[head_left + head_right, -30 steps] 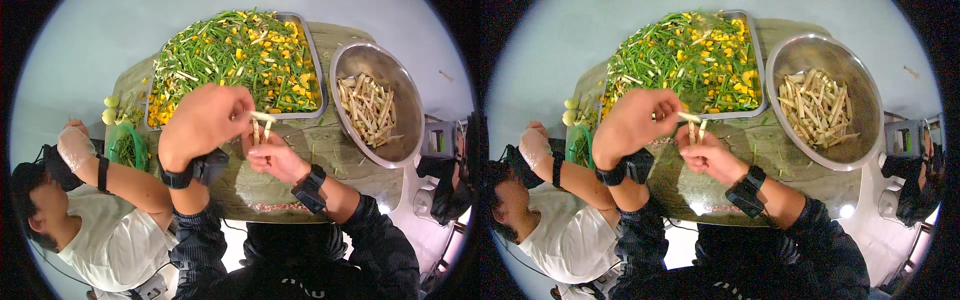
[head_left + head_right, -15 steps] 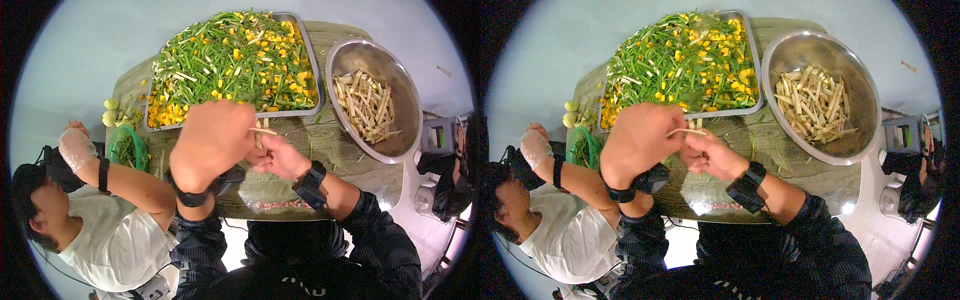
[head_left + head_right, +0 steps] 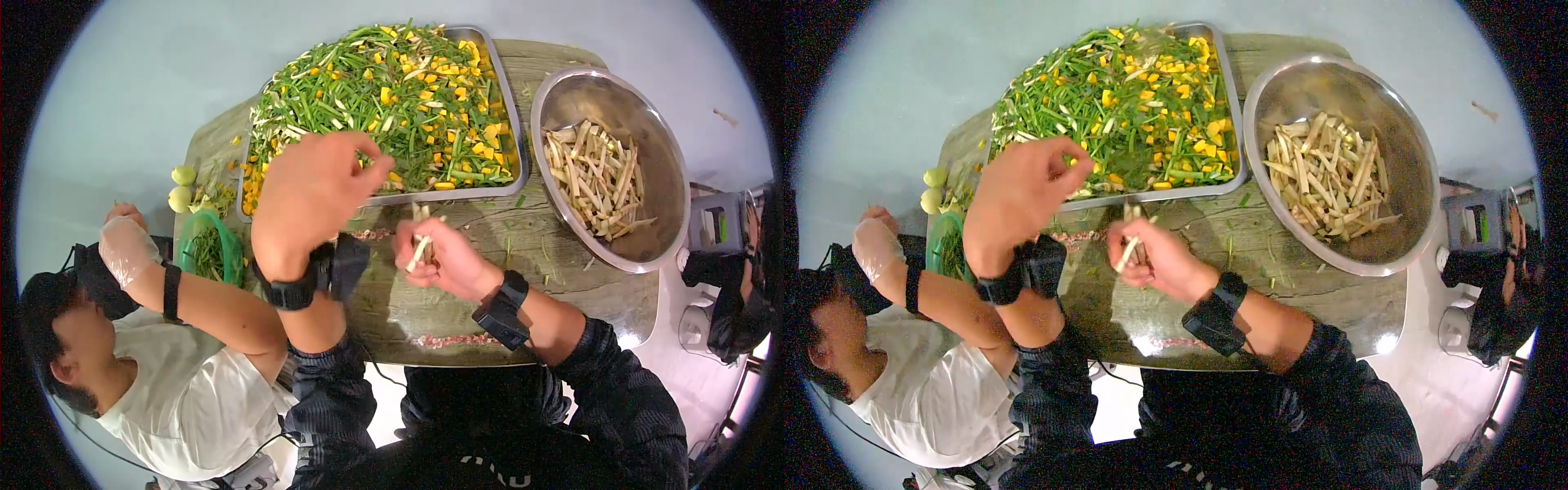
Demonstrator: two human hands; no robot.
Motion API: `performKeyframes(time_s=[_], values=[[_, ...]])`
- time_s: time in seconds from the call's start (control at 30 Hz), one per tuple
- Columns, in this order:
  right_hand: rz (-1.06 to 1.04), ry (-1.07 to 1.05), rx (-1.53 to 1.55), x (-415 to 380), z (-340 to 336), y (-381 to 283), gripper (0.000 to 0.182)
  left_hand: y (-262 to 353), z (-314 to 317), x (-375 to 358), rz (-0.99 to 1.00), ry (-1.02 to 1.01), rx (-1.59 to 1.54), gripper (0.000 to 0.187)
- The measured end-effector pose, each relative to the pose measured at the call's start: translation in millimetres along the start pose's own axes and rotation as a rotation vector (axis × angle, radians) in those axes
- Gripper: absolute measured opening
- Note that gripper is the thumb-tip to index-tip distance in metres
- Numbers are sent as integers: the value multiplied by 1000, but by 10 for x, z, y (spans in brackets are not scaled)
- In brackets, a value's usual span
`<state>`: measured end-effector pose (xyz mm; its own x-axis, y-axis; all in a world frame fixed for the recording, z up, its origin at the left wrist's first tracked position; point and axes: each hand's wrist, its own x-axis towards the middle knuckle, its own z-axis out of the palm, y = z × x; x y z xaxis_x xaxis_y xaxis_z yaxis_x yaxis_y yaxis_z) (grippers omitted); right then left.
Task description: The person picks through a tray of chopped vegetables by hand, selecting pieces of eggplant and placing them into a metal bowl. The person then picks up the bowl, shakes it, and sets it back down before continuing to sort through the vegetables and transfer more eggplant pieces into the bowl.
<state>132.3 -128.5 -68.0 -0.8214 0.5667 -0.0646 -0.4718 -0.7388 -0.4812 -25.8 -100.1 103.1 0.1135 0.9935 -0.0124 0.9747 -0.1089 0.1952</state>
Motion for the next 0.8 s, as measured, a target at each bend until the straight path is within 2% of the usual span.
performKeyframes(time_s=[0.13, 0.2, 0.23, 0.3, 0.57, 0.67, 0.77, 0.8], values=[[80, -31, -111, 25, 14, -20, 47, -147, 131, 449, -16, 131, 28, 26], [100, -51, -14, 24, -23, -15, 49, -143, 307, 805, 40, 405, 6, 24], [96, -45, -19, 16, -21, -14, 49, -128, 418, 977, 45, 408, 0, 24], [69, -65, -7, 10, -12, -12, 50, -86, 634, 1254, 78, 627, 15, 23], [84, -8, 39, -1, 21, -40, 49, -201, 915, 1437, 63, 504, 66, 21], [69, -24, 39, 3, -5, -15, 44, -182, 788, 1357, 37, 476, 21, 21], [58, 34, 73, -2, 19, -24, 37, -260, 518, 1178, 131, 528, -36, 18], [49, 14, 33, -7, -1, -24, 36, -242, 364, 1050, 196, 484, -91, 16]])
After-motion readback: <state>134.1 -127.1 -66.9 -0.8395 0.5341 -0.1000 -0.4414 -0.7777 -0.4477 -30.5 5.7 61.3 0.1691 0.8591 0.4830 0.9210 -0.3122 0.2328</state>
